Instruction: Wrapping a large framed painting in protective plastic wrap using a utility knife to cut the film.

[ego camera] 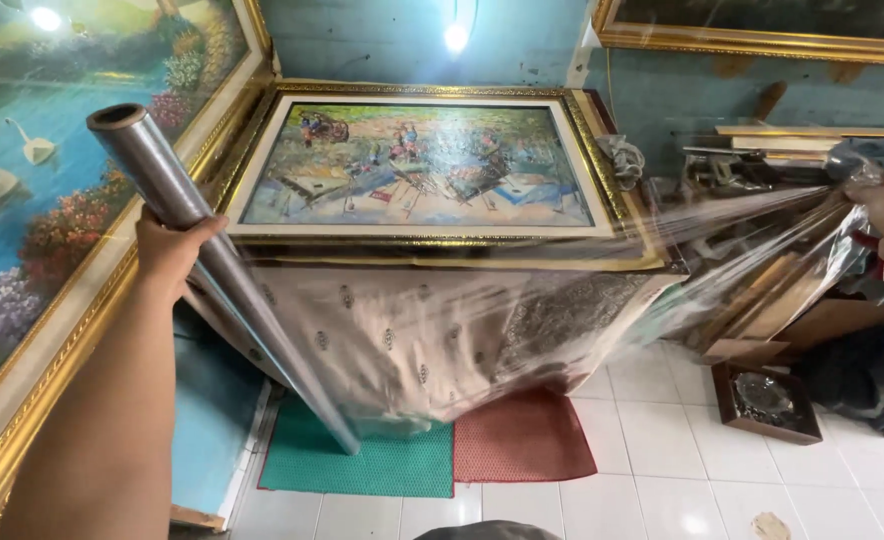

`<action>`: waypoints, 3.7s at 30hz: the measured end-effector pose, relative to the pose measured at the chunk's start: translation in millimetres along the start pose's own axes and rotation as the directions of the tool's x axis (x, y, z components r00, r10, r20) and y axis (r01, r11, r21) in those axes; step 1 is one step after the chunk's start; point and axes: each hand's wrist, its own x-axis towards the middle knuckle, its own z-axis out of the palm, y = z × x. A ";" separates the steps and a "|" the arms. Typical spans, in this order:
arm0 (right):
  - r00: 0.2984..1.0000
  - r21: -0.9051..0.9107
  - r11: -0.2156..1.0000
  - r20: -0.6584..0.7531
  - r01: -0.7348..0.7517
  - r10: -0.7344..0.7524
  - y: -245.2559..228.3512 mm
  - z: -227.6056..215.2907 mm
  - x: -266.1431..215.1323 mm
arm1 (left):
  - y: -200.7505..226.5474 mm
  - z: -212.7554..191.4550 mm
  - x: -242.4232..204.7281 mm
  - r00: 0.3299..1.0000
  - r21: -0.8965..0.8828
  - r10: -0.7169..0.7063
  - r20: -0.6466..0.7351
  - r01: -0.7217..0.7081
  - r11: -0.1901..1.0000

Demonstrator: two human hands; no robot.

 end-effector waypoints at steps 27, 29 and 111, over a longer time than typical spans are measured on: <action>0.994 -0.330 0.940 -0.039 0.084 -0.103 -49.1 -24.6 -53.2 | -17.2 -23.4 28.7 0.975 0.225 0.051 -0.217 -0.001 0.974; 0.979 -0.507 0.845 -0.015 0.169 -0.204 -44.0 -20.0 -46.7 | -8.8 -33.0 33.3 0.969 0.259 0.078 -0.234 -0.015 0.966; 0.410 0.267 0.937 0.846 0.226 -0.341 -390.5 288.6 -602.0 | 94.1 -57.4 260.4 0.543 0.345 0.061 0.838 -0.613 0.711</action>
